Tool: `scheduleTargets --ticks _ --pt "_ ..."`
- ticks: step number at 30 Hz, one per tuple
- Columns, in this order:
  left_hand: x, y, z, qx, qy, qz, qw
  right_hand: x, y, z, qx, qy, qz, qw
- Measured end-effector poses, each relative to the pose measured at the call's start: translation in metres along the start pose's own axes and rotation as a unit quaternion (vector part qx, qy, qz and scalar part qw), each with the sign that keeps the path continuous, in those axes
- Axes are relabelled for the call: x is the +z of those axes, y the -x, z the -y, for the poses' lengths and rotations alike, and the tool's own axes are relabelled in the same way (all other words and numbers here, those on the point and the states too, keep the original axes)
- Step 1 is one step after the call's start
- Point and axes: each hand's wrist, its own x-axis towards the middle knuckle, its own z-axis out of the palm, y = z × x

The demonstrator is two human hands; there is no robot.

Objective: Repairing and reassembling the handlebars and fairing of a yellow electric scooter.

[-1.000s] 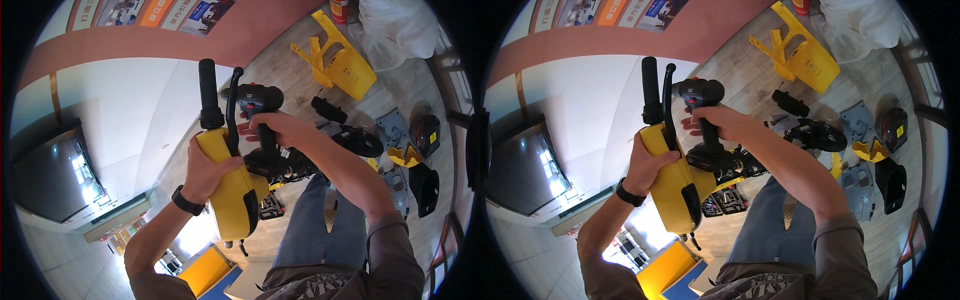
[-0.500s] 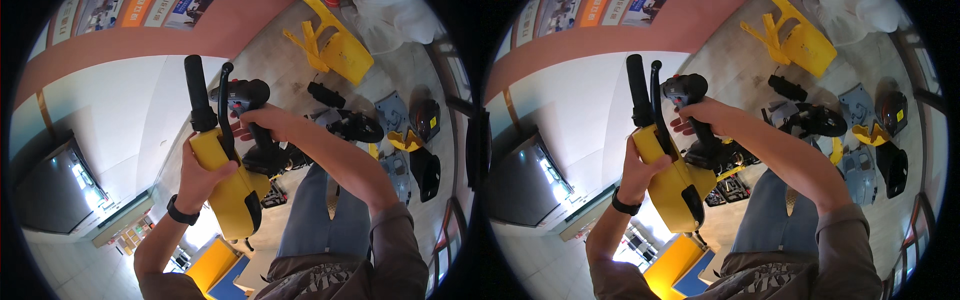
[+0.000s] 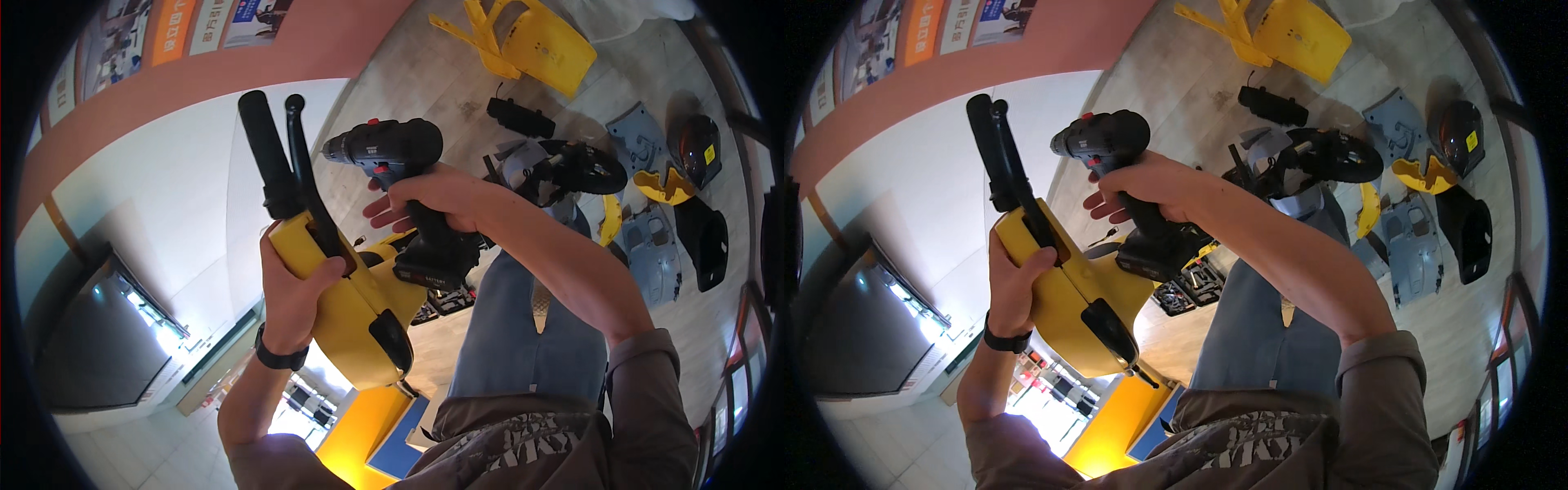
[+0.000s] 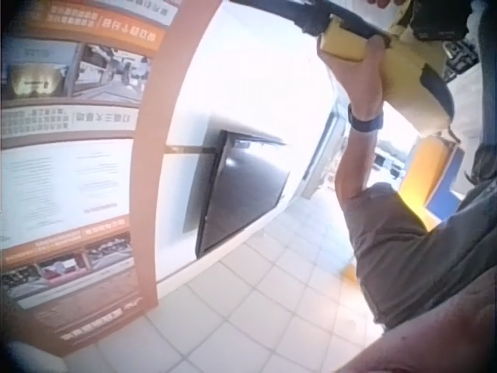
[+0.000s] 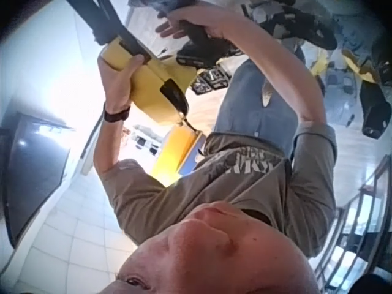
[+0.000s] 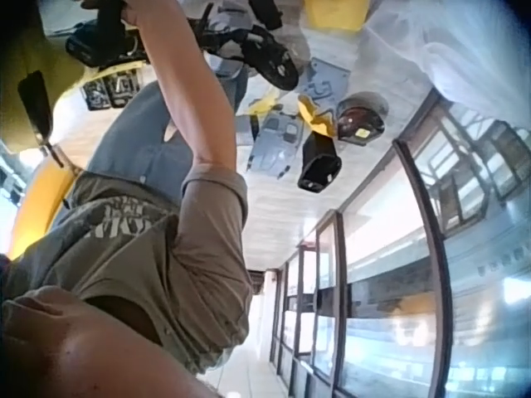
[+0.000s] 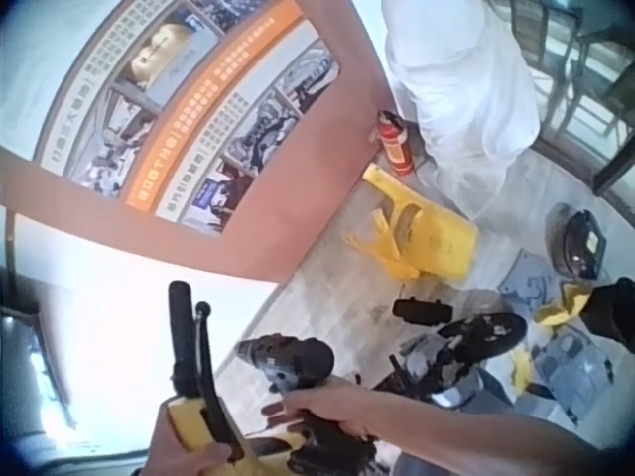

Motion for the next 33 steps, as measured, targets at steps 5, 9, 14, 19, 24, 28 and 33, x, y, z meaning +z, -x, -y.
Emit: scheduleTargets --ticks 5,9,14,19,24,28,33 --pt "0.0 0.002 0.002 0.003 -0.009 0.0 1.0 -0.005 0.022 -0.005 -0.01 -0.009 0.002 1.0" --pt "-0.014 0.006 0.008 0.002 -0.026 0.014 1.0 -0.016 0.059 -0.018 -0.031 -0.027 -0.014 0.999" --pt "-0.006 0.02 0.017 0.433 -0.257 -0.178 0.845 -0.038 0.118 -0.042 -0.092 -0.026 -0.073 0.993" --pt "-0.004 0.035 -0.086 0.572 -0.384 0.112 0.716 -0.044 0.176 -0.051 -0.169 0.021 -0.18 0.969" --pt "0.019 0.028 -0.181 0.522 -0.544 0.392 0.528 -0.044 0.228 -0.03 -0.347 0.123 -0.278 0.887" --pt "0.033 0.025 -0.129 0.468 -0.533 0.181 0.682 -0.076 0.215 -0.052 -0.302 0.099 -0.309 0.897" --pt "-0.02 0.013 -0.084 0.484 -0.559 0.144 0.657 -0.085 0.179 -0.066 -0.279 0.112 -0.422 0.855"
